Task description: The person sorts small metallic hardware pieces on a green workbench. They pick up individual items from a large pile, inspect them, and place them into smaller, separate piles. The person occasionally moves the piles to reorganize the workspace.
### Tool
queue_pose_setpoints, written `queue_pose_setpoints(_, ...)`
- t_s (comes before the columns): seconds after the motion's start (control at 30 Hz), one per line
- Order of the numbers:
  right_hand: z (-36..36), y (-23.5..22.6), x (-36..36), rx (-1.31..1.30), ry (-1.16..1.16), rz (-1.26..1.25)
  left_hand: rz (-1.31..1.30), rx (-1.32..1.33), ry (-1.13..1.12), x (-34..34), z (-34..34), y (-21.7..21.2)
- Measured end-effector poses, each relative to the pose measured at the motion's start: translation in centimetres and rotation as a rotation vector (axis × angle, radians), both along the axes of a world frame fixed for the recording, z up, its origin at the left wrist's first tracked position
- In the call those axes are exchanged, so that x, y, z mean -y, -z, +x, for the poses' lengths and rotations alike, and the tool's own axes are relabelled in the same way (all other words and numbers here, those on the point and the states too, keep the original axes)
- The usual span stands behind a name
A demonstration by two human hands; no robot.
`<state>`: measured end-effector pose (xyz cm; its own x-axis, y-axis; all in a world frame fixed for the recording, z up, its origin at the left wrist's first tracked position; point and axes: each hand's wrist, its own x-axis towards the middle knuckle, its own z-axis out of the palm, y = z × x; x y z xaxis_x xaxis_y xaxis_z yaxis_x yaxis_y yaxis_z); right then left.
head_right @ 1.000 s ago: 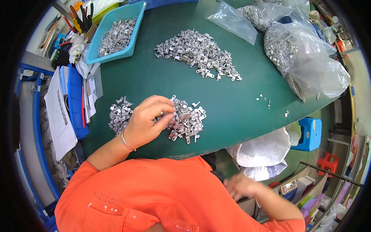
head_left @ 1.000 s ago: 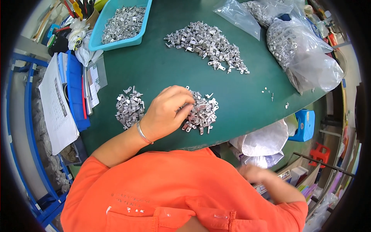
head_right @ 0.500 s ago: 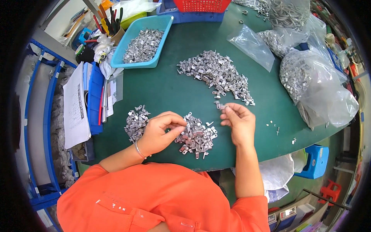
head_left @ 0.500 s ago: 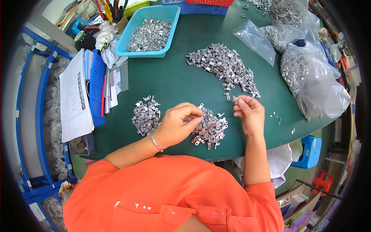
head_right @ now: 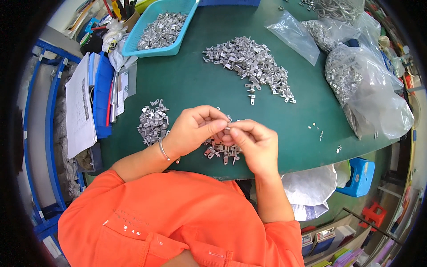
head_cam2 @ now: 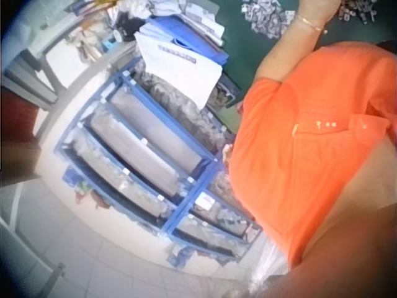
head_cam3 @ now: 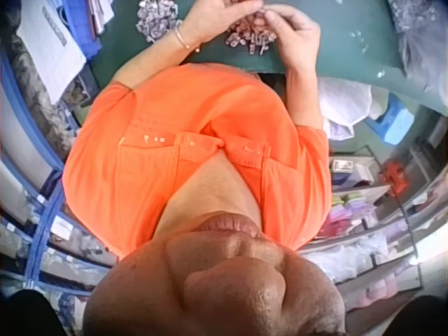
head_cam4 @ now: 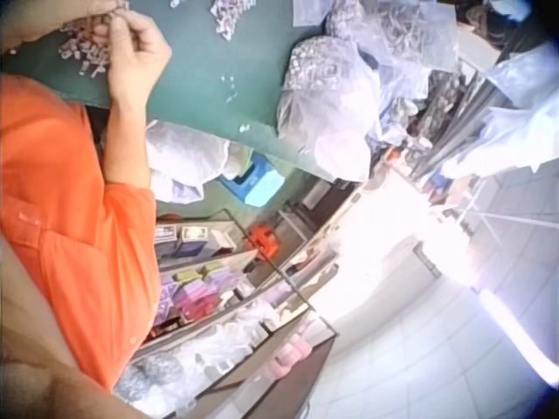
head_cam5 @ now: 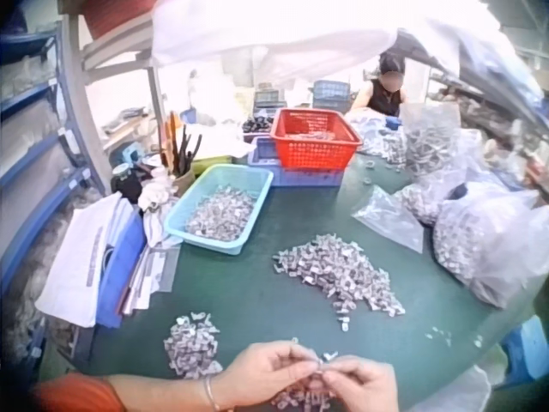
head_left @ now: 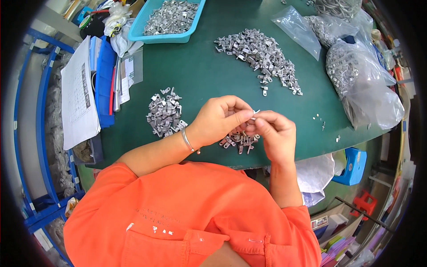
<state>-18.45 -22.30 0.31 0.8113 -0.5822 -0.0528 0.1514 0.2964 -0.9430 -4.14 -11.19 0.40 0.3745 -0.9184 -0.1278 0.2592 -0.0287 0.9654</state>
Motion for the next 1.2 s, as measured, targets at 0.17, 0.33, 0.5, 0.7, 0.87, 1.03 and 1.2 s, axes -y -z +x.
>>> queue_pose_setpoints(0.17, 1.5, 1.8, 1.9, -0.282, 0.202, -1.061, -0.203, 0.872, -0.230, -3.6, 2.5, -0.5)
queue_pose_setpoints(0.33, 3.3, 4.9, 5.3, -0.590, 0.336, -1.242, -0.032, 1.056, -0.677, -9.5, 6.7, -0.1)
queue_pose_setpoints(0.5, 3.5, 5.7, 5.6, -0.458, 0.289, -1.272, 0.240, 1.216, -0.564, -13.9, 6.8, 1.2)
queue_pose_setpoints(0.7, 3.1, 6.3, 6.2, -0.400, 0.324, -1.386, 0.218, 1.170, -0.560, -14.0, 6.3, 1.8)
queue_pose_setpoints(0.87, 2.8, 5.6, 5.4, -0.275, 0.273, -1.086, 0.089, 1.079, -0.695, -10.7, 4.7, 0.7)
queue_pose_setpoints(1.03, 2.5, 4.4, 3.4, 0.096, 0.139, -0.794, 0.056, 0.637, -0.305, -3.8, 0.1, 0.0)
queue_pose_setpoints(1.2, 2.1, 4.3, 2.5, 0.301, 0.128, -0.465, 0.021, 0.319, -0.169, -0.6, -1.8, 0.8)
